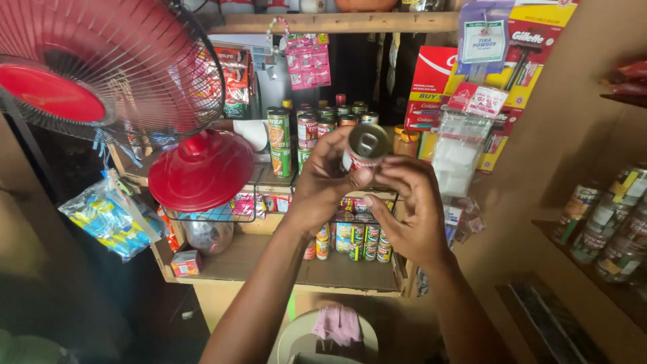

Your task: Picking up various canned goods and sachets from a store shelf and placing them into a cardboard box.

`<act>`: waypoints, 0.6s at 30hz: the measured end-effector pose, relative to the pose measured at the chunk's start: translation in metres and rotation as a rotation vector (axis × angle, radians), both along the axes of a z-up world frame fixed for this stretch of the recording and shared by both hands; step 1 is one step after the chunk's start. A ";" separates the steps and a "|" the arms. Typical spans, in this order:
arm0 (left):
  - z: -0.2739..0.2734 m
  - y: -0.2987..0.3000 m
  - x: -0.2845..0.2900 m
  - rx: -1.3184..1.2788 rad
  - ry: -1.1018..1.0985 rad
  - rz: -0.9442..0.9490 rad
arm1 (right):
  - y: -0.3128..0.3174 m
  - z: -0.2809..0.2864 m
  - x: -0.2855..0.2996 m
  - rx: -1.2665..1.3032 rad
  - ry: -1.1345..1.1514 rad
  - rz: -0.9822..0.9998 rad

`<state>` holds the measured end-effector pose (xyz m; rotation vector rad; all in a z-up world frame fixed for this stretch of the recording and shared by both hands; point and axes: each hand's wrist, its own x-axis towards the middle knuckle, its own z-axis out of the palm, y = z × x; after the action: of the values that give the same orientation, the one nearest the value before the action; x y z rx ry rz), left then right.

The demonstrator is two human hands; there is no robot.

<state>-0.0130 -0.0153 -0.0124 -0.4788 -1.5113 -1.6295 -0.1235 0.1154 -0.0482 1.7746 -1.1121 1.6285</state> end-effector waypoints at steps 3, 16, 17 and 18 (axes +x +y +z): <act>-0.013 -0.004 -0.006 -0.086 -0.019 0.036 | -0.013 -0.017 -0.012 0.028 -0.163 0.217; -0.039 -0.058 -0.066 -0.335 -0.063 0.396 | -0.077 -0.031 -0.074 0.148 -0.304 0.115; -0.039 -0.065 -0.074 -0.422 -0.043 0.561 | -0.091 -0.034 -0.086 0.199 -0.337 0.029; -0.038 -0.073 -0.081 -0.514 -0.019 0.729 | -0.107 -0.034 -0.098 0.246 -0.366 -0.055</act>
<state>-0.0942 -0.0886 -0.0501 -0.1379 -1.8342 -0.6857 -0.2218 0.0082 -0.0822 1.6071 -1.5698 1.9005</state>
